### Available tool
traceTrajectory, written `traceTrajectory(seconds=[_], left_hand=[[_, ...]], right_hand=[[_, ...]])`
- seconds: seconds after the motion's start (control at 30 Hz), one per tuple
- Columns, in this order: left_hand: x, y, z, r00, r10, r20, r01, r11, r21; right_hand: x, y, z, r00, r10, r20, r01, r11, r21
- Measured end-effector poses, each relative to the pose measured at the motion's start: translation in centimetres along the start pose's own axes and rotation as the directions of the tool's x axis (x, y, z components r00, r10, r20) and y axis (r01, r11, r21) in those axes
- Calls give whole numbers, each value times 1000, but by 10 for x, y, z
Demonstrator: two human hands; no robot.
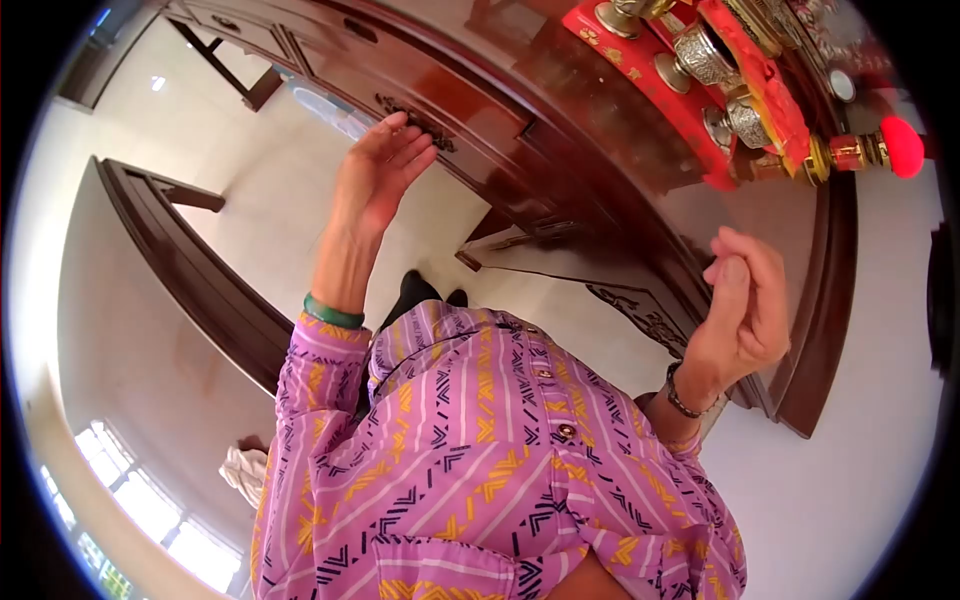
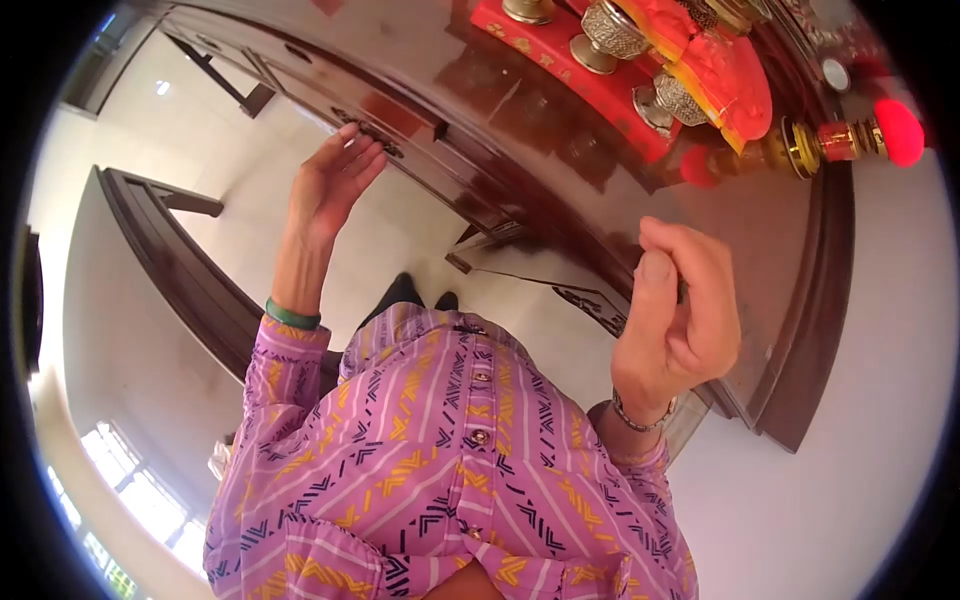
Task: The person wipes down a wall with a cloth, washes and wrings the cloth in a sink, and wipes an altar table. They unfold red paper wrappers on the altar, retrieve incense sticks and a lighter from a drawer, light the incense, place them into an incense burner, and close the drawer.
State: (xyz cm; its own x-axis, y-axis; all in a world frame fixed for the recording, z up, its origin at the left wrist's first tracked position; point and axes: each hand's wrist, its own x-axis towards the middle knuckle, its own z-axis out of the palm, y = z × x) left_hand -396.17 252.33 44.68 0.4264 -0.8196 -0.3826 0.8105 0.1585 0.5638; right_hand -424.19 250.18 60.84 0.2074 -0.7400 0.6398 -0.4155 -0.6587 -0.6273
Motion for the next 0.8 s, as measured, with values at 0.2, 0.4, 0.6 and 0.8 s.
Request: traceTrajectory(seconds=[0.2, 0.4, 0.6, 0.8], left_hand=[[-5, -1, 2, 997, 30, 67, -26, 998, -49], [-9, 11, 18, 999, -42, 4, 42, 995, -95], [2, 5, 9, 995, -96, 9, 96, 969, -227], [-29, 15, -37, 997, -71, 0, 69, 978, -196]], right_hand=[[-3, -2, 10, 996, -89, -7, 88, 994, -67], [-2, 0, 17, 986, -162, -32, 156, 977, -148], [1, -1, 17, 974, -210, -81, 189, 960, -208], [-1, 3, 16, 963, -241, -118, 210, 951, -225]])
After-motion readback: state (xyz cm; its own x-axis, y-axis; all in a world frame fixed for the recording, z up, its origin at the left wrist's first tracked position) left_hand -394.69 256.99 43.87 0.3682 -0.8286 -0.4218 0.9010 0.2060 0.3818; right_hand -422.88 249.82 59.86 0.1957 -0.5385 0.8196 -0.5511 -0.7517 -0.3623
